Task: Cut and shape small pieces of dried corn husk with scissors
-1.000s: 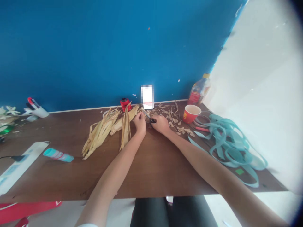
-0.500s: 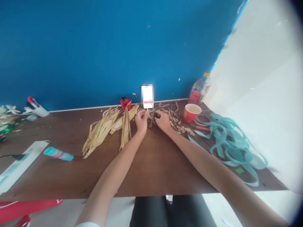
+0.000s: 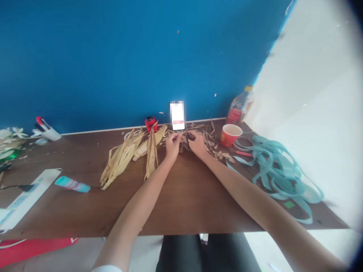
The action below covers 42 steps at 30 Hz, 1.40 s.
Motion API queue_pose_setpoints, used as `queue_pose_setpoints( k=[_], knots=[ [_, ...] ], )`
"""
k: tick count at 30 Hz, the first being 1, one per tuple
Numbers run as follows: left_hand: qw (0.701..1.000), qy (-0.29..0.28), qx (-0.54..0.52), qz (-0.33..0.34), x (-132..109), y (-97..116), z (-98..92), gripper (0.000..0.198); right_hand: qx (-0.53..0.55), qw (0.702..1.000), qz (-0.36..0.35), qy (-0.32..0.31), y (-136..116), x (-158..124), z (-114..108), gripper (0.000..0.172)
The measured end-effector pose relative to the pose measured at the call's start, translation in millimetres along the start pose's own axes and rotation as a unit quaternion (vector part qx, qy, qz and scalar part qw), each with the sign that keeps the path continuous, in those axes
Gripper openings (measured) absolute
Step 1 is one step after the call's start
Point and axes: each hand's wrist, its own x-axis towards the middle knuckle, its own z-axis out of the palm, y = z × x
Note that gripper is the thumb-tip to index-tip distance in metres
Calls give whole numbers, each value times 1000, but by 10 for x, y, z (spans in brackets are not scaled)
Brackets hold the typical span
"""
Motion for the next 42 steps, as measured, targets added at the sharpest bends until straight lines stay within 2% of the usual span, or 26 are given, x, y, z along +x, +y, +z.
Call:
queue_pose_setpoints(
  k=[4,8,14,18,22,26,31,42],
  knots=[
    [1000,15,8,4,-10,37,-3,20,3,1000,2,1,1,1,8,39],
    [1000,-6,-9,-3,-34,73,9,21,5,1000,-3,7,-7,1,7,37],
    [999,-19,-22,-35,-46,108,29,37,-9,999,-30,21,-26,-13,-14,34],
    [999,-35,-20,-13,-34,91,43,24,-39,998,-32,36,-39,-11,-20,32],
    [999,-19,-33,-13,-20,46,35,18,-29,999,-26,33,-37,-1,-15,32],
    [994,10,-94,-60,-3,-8,16,23,-22,1000,-14,10,-12,3,-11,34],
    [972,23,-197,-124,37,-49,-8,33,-33,998,-26,-50,35,2,-4,30],
    [937,55,-309,-153,101,-67,-37,38,-145,984,-24,-98,46,-1,7,24]
  ],
)
